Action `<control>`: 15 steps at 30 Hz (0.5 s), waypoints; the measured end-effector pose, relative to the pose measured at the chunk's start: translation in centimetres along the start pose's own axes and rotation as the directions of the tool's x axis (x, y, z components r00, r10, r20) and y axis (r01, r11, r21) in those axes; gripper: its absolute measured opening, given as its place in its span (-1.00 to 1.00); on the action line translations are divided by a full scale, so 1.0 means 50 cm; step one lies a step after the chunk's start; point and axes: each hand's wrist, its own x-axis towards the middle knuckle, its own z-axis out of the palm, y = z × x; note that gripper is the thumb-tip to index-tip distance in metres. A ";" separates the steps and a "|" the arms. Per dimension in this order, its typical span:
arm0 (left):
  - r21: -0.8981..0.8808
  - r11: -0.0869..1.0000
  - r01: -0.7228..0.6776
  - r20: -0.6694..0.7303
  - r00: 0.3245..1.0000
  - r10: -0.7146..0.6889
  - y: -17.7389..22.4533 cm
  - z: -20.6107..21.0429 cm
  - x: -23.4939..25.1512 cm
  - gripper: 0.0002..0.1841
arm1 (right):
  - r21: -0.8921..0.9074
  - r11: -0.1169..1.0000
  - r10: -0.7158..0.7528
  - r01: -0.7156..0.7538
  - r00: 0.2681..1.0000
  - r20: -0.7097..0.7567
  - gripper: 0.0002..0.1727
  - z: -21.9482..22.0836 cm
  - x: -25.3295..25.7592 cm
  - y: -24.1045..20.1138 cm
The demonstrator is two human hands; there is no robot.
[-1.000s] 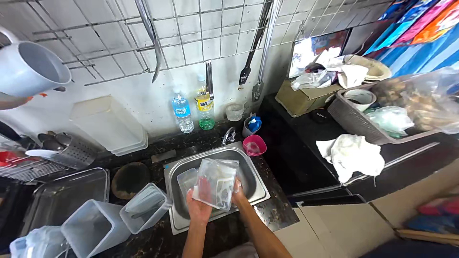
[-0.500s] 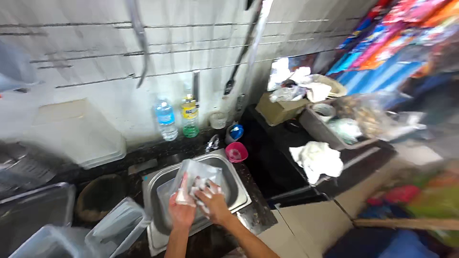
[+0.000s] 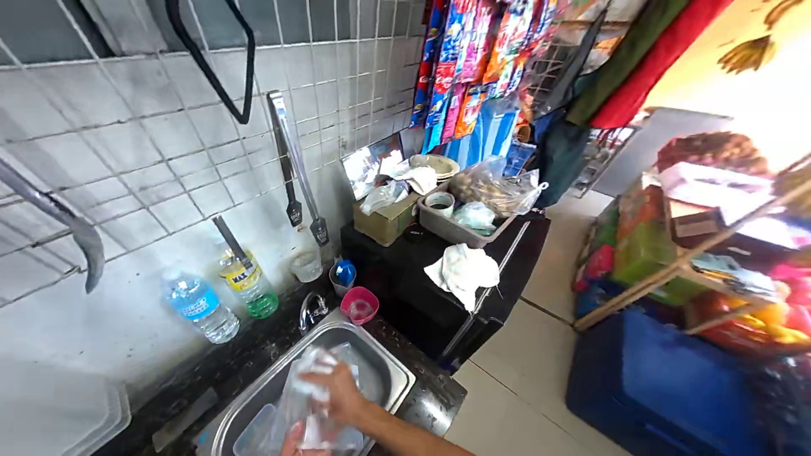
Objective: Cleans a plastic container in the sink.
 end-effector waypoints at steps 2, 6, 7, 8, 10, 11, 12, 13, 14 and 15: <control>0.155 0.987 -0.044 -0.053 0.997 0.053 0.000 -0.012 -0.005 -0.53 | -0.002 0.992 -0.118 0.122 0.960 0.254 -0.58 -0.008 -0.009 -0.040; 0.623 0.780 -0.050 0.073 0.997 0.005 0.008 -0.011 -0.002 -0.52 | -0.084 0.989 -0.095 0.121 0.959 0.266 -0.47 -0.071 0.045 0.022; 0.685 0.725 -0.069 0.113 0.994 -0.012 0.003 -0.001 -0.005 -0.43 | -0.103 0.991 -0.060 0.080 0.980 0.187 -0.51 -0.078 0.058 0.033; 0.715 0.692 -0.097 0.147 0.989 -0.014 0.003 0.011 -0.005 -0.37 | -0.119 0.992 -0.023 0.042 0.987 0.157 -0.53 -0.073 0.068 0.032; 0.727 0.669 -0.152 0.177 0.984 0.031 0.010 0.024 0.000 -0.38 | -0.088 0.995 -0.027 0.046 0.977 0.209 -0.54 -0.043 0.056 -0.002; 0.739 0.651 -0.174 0.181 0.982 0.057 0.012 0.024 0.001 -0.44 | -0.055 0.995 -0.070 0.085 0.969 0.238 -0.53 -0.035 0.039 -0.025; 0.754 0.629 -0.191 0.195 0.979 0.063 0.014 0.022 0.001 -0.50 | -0.019 0.991 -0.125 0.133 0.962 0.242 -0.54 -0.033 0.024 -0.036; 0.758 0.615 -0.216 0.228 0.972 0.061 0.012 0.015 0.004 -0.54 | 0.008 0.985 -0.168 0.171 0.959 0.228 -0.55 -0.037 0.019 -0.029; 0.759 0.602 -0.249 0.276 0.960 0.048 0.009 0.007 0.006 -0.54 | 0.033 0.984 -0.179 0.176 0.964 0.197 -0.55 -0.045 0.021 -0.006; 0.765 0.578 -0.284 0.329 0.944 0.029 0.005 -0.002 0.007 -0.51 | 0.063 0.987 -0.156 0.149 0.979 0.130 -0.54 -0.052 0.030 0.032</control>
